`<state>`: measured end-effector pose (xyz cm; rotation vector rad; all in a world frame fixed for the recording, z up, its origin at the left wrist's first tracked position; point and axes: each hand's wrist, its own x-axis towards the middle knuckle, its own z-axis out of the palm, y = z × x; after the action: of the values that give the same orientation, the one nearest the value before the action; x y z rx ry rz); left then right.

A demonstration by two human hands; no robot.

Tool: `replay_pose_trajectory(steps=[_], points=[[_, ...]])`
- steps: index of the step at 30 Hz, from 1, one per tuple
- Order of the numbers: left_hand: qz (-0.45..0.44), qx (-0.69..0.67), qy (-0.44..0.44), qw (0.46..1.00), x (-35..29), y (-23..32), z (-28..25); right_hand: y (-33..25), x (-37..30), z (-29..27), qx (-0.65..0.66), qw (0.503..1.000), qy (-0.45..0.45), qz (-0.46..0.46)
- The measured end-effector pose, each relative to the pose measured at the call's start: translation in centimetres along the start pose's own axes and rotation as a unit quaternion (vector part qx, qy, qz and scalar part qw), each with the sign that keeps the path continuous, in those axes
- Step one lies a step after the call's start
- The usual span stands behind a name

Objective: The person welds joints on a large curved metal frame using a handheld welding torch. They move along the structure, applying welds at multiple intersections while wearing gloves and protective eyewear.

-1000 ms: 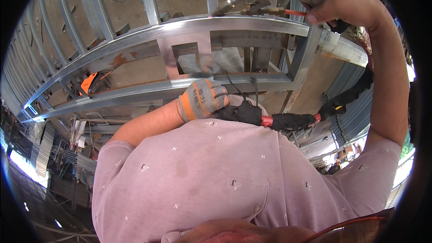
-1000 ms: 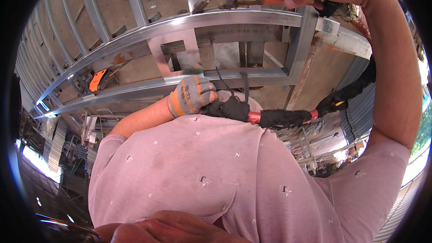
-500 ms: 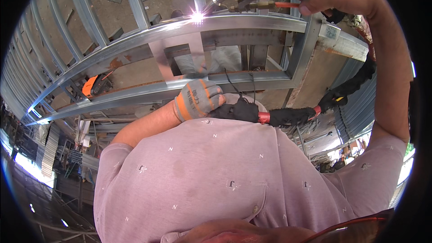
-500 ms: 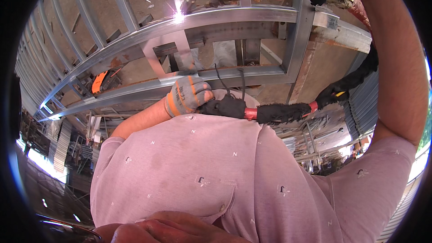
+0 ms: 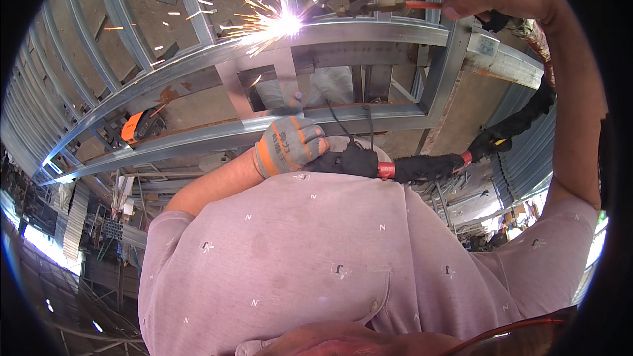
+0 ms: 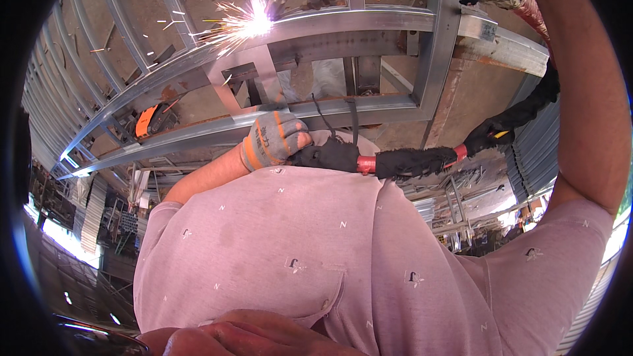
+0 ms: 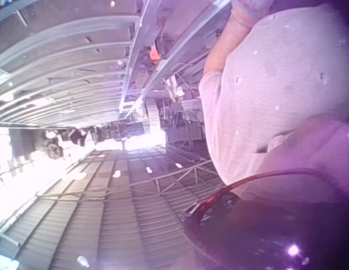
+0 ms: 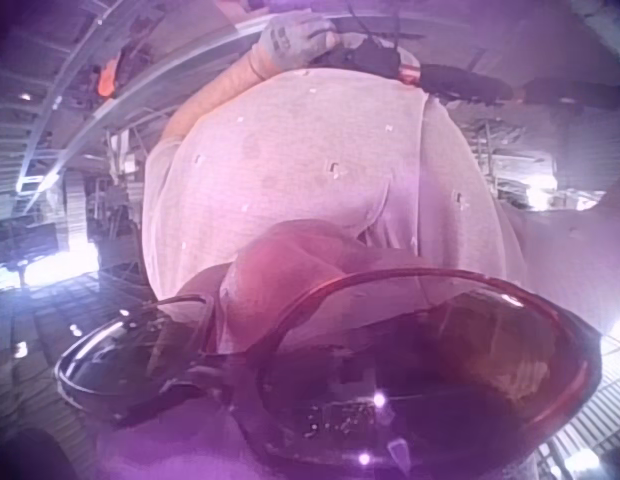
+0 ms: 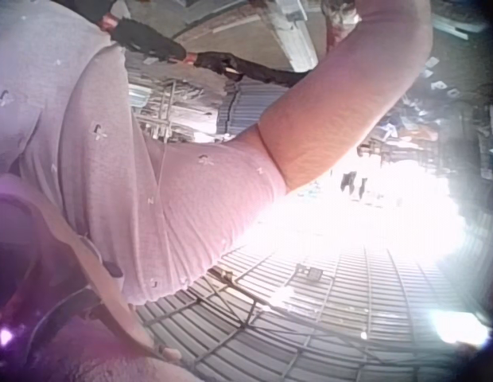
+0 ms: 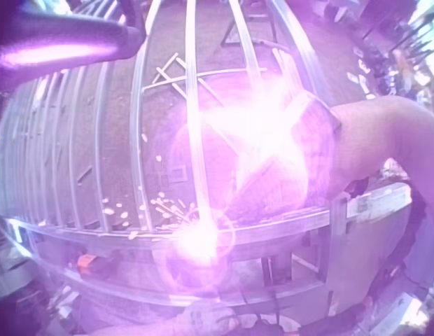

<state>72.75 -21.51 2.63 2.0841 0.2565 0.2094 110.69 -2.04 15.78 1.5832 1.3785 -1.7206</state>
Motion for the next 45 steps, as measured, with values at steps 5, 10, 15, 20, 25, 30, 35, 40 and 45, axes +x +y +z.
replay_pose_trajectory(steps=[5,10,15,20,25,30,35,40,45], points=[[0.006,0.009,0.002,1.000,-0.1,-0.2,0.2,0.1,0.0,0.1,-0.006,1.000,0.002,-0.001],[0.021,0.027,0.019,0.999,0.1,-0.4,0.3,0.1,-0.1,-0.1,-0.012,1.000,0.003,-0.001],[0.002,0.009,0.003,1.000,0.3,0.0,-0.1,0.1,-0.2,-0.1,-0.021,1.000,0.004,-0.001],[-0.028,-0.039,-0.008,0.999,1.2,0.6,-1.1,0.1,-0.6,0.4,-0.033,0.999,0.013,0.000],[0.000,-0.019,-0.014,1.000,0.2,-0.4,0.5,0.0,-1.4,0.8,-0.050,0.998,0.033,0.004],[-0.033,-0.031,-0.115,0.992,2.6,0.2,1.2,-0.2,-3.2,1.2,-0.143,0.984,0.100,0.027],[-0.033,-0.166,-0.154,0.973,4.4,-0.4,4.8,2.3,-4.6,-2.5,-0.056,0.993,-0.007,0.102],[-0.189,-0.770,-0.143,0.592,5.6,0.7,9.3,5.8,-6.0,-0.5,-0.093,0.993,0.061,0.031],[-0.348,-0.873,-0.139,0.312,8.8,1.3,6.5,7.0,-5.1,-2.2,0.001,0.997,-0.008,0.080]])
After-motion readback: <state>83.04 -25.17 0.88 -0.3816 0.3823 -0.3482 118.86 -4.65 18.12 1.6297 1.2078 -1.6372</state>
